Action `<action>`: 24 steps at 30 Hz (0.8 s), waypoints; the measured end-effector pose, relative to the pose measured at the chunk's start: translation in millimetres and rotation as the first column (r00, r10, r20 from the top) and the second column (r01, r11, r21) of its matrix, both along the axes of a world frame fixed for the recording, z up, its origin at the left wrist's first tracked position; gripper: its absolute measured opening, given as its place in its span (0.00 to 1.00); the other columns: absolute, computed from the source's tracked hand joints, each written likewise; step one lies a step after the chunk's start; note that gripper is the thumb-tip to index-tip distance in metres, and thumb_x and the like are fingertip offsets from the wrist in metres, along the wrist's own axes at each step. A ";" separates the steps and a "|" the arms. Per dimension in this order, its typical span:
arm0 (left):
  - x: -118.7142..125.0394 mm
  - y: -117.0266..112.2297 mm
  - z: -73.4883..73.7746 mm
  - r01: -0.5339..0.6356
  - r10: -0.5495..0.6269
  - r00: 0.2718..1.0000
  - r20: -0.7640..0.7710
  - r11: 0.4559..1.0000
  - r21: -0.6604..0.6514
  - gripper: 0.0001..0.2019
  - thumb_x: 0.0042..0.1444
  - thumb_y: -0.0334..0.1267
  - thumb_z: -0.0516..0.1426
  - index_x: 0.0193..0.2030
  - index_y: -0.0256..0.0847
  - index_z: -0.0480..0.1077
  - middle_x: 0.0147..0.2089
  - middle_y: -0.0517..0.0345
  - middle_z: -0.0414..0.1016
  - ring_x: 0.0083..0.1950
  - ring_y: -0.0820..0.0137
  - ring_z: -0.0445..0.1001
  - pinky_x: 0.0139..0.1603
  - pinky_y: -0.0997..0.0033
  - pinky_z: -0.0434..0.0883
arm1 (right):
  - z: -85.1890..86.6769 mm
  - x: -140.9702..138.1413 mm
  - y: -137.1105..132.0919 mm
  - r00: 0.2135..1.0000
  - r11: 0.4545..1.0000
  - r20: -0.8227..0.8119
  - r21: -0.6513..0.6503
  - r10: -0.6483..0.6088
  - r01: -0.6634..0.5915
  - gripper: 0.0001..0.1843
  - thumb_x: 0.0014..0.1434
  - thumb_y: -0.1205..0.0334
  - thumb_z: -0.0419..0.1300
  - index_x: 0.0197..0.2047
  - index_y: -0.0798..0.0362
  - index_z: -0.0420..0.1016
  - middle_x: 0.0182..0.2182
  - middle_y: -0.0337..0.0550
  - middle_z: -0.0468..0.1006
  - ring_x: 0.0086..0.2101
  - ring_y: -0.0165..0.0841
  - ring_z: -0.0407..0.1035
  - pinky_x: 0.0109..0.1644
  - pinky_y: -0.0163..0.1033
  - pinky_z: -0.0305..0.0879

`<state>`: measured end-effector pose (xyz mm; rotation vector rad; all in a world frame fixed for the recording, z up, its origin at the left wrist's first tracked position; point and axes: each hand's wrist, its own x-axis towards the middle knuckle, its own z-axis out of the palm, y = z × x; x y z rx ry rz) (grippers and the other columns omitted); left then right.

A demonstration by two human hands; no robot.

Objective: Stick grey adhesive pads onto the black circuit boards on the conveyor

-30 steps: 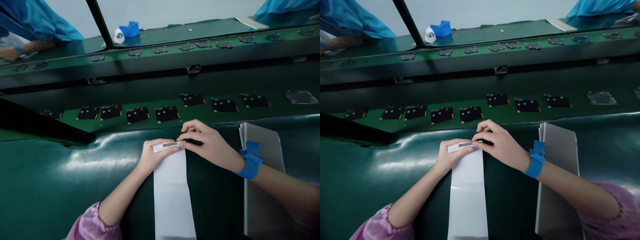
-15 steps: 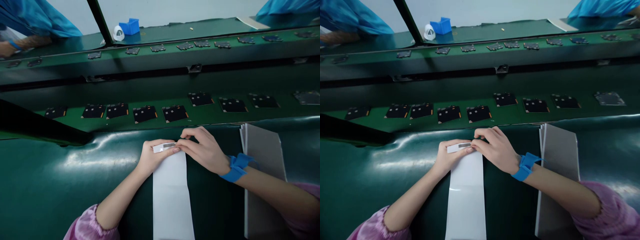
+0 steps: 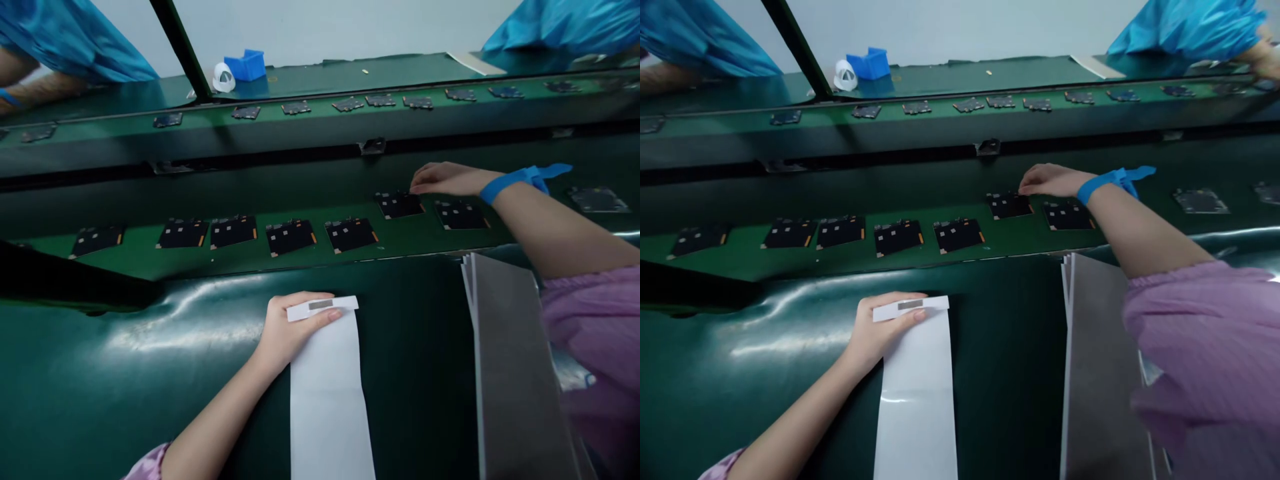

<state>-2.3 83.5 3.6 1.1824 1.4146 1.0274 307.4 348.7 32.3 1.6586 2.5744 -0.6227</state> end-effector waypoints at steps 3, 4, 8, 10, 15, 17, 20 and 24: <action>0.2 0.5 1.0 0.008 -0.008 1.000 -0.004 1.000 -0.002 0.08 0.40 0.39 0.68 0.30 0.41 0.82 0.30 0.56 0.83 0.29 0.66 0.78 0.27 0.76 0.71 | -4.1 5.2 7.7 0.998 0.992 0.019 -0.112 -0.057 0.059 0.09 0.60 0.61 0.58 0.35 0.58 0.77 0.40 0.50 0.75 0.36 0.34 0.67 0.43 0.43 0.59; 0.4 0.6 1.5 0.009 -0.009 1.000 -0.006 1.000 -0.002 0.08 0.40 0.38 0.68 0.30 0.41 0.82 0.29 0.56 0.83 0.29 0.66 0.78 0.26 0.76 0.71 | -5.1 5.5 7.3 0.998 0.990 0.011 -0.124 -0.065 0.066 0.09 0.60 0.61 0.58 0.35 0.57 0.77 0.39 0.48 0.76 0.36 0.33 0.67 0.44 0.42 0.59; 0.8 1.0 3.3 0.003 -0.003 1.000 -0.009 1.000 -0.012 0.07 0.40 0.37 0.68 0.29 0.42 0.82 0.28 0.57 0.83 0.28 0.67 0.78 0.27 0.76 0.71 | -7.6 4.5 5.3 0.996 0.989 0.021 -0.120 -0.088 0.090 0.07 0.58 0.63 0.60 0.32 0.56 0.77 0.36 0.46 0.76 0.36 0.33 0.67 0.43 0.42 0.58; 0.8 1.0 3.7 0.000 -0.001 1.000 -0.017 1.000 -0.017 0.07 0.40 0.37 0.68 0.29 0.42 0.82 0.29 0.56 0.83 0.28 0.67 0.78 0.27 0.76 0.72 | -8.4 4.7 5.1 0.993 0.986 0.037 -0.119 -0.115 0.119 0.06 0.58 0.63 0.60 0.31 0.56 0.76 0.34 0.45 0.76 0.35 0.33 0.67 0.43 0.41 0.58; 0.5 0.4 2.9 -0.001 0.001 1.000 -0.023 1.000 -0.003 0.08 0.40 0.39 0.68 0.29 0.41 0.82 0.29 0.56 0.83 0.29 0.66 0.78 0.27 0.75 0.71 | -7.9 7.6 -7.0 0.920 0.929 -0.133 -0.096 -0.369 0.359 0.06 0.57 0.63 0.62 0.38 0.56 0.71 0.34 0.46 0.75 0.33 0.31 0.66 0.42 0.41 0.60; 0.6 0.3 2.3 -0.004 0.004 1.000 -0.019 1.000 0.001 0.08 0.40 0.39 0.68 0.29 0.41 0.82 0.30 0.55 0.83 0.30 0.65 0.79 0.28 0.75 0.72 | -5.8 0.7 -25.0 0.833 0.873 -0.288 -0.022 -0.472 0.487 0.07 0.61 0.63 0.57 0.41 0.56 0.69 0.35 0.48 0.74 0.32 0.31 0.66 0.41 0.41 0.61; 1.0 -0.2 1.0 0.001 -0.001 1.000 0.007 1.000 0.003 0.09 0.40 0.40 0.68 0.30 0.40 0.81 0.30 0.54 0.83 0.31 0.65 0.79 0.28 0.74 0.72 | -2.5 -29.7 -75.2 0.827 0.862 -0.437 0.192 -0.354 0.470 0.04 0.60 0.64 0.55 0.36 0.54 0.70 0.34 0.48 0.74 0.32 0.33 0.66 0.39 0.42 0.62; 0.7 -1.0 -2.5 0.027 -0.029 0.997 0.077 0.999 0.026 0.10 0.38 0.40 0.69 0.30 0.39 0.81 0.30 0.54 0.83 0.32 0.63 0.80 0.31 0.72 0.73 | 2.6 -86.3 -164.6 0.870 0.945 -0.450 0.324 0.201 -0.051 0.08 0.59 0.57 0.58 0.31 0.49 0.74 0.37 0.44 0.73 0.37 0.37 0.69 0.41 0.44 0.66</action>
